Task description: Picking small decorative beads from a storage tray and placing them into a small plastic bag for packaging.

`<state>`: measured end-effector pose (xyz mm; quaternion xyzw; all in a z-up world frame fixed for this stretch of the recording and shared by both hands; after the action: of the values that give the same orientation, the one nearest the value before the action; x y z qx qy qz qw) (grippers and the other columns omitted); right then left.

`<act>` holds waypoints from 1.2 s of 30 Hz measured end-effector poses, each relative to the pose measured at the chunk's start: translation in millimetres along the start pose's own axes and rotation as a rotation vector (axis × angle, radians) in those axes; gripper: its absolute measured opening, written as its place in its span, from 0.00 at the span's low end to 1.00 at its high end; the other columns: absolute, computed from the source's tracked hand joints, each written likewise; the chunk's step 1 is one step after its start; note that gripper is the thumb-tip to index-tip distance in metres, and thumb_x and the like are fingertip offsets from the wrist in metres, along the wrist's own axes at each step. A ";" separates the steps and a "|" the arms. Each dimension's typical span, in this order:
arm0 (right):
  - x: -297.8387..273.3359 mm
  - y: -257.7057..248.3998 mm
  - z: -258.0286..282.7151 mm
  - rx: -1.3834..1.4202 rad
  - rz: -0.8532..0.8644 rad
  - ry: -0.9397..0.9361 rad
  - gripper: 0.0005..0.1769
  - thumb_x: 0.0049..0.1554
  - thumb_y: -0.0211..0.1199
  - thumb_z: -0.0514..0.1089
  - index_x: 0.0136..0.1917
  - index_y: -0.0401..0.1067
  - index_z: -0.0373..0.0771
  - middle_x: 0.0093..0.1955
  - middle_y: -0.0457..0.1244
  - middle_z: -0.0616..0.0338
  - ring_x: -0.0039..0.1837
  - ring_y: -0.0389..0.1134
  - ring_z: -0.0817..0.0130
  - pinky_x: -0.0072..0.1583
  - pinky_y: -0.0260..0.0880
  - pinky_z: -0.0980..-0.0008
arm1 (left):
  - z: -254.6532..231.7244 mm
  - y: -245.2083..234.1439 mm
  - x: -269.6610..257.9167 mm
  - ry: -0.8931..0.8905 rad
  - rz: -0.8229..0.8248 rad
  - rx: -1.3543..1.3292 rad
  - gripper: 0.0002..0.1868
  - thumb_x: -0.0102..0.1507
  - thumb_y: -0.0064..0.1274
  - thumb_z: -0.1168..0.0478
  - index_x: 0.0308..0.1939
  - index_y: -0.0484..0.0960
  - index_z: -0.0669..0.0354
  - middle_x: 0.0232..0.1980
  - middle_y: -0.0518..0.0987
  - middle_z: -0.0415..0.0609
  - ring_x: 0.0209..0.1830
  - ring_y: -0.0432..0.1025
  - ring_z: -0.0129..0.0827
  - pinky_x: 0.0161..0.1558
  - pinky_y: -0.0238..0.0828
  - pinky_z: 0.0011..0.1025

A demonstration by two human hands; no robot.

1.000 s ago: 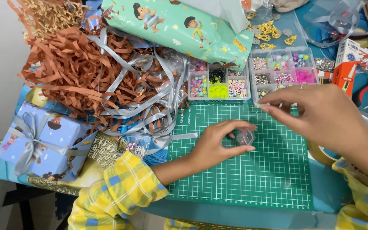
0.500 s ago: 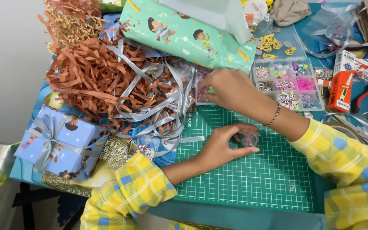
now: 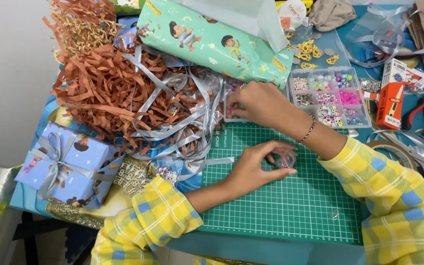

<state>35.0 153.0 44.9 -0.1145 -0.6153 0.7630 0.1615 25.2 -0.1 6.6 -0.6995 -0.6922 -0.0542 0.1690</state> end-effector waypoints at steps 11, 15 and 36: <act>-58.0 -84.6 -3.6 0.296 -0.003 -0.267 0.10 0.56 0.66 0.40 0.52 0.82 0.44 0.52 0.73 0.55 0.46 0.74 0.57 0.49 0.74 0.53 | -4.6 -4.1 1.3 -0.003 -0.060 0.011 0.26 0.62 0.62 0.57 0.64 0.76 0.55 0.60 0.81 0.48 0.60 0.76 0.38 0.50 0.76 0.29; -91.5 -93.6 -15.5 0.200 0.212 -0.145 0.12 0.54 0.68 0.51 0.52 0.82 0.56 0.43 0.76 0.75 0.38 0.75 0.75 0.44 0.74 0.65 | 5.2 -1.8 1.3 -0.079 -0.072 0.010 0.33 0.64 0.58 0.56 0.71 0.67 0.59 0.65 0.78 0.52 0.60 0.75 0.38 0.52 0.77 0.27; -91.4 -77.8 -23.2 0.200 0.408 -0.147 0.12 0.60 0.60 0.50 0.55 0.80 0.53 0.57 0.69 0.73 0.54 0.74 0.69 0.55 0.73 0.58 | 2.5 -5.0 0.9 -0.146 -0.104 -0.189 0.26 0.73 0.40 0.51 0.72 0.66 0.61 0.62 0.80 0.54 0.60 0.78 0.40 0.59 0.76 0.31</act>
<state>136.1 153.4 113.6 -0.1643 -0.5109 0.8432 -0.0307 19.8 1.4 5.4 -0.6778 -0.7296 -0.0770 0.0485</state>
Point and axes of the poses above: each hand's wrist, its own x-axis towards the middle knuckle, its own y-axis out of the palm, z = x × y, the point moved 2 cm from there along x, towards the middle knuckle
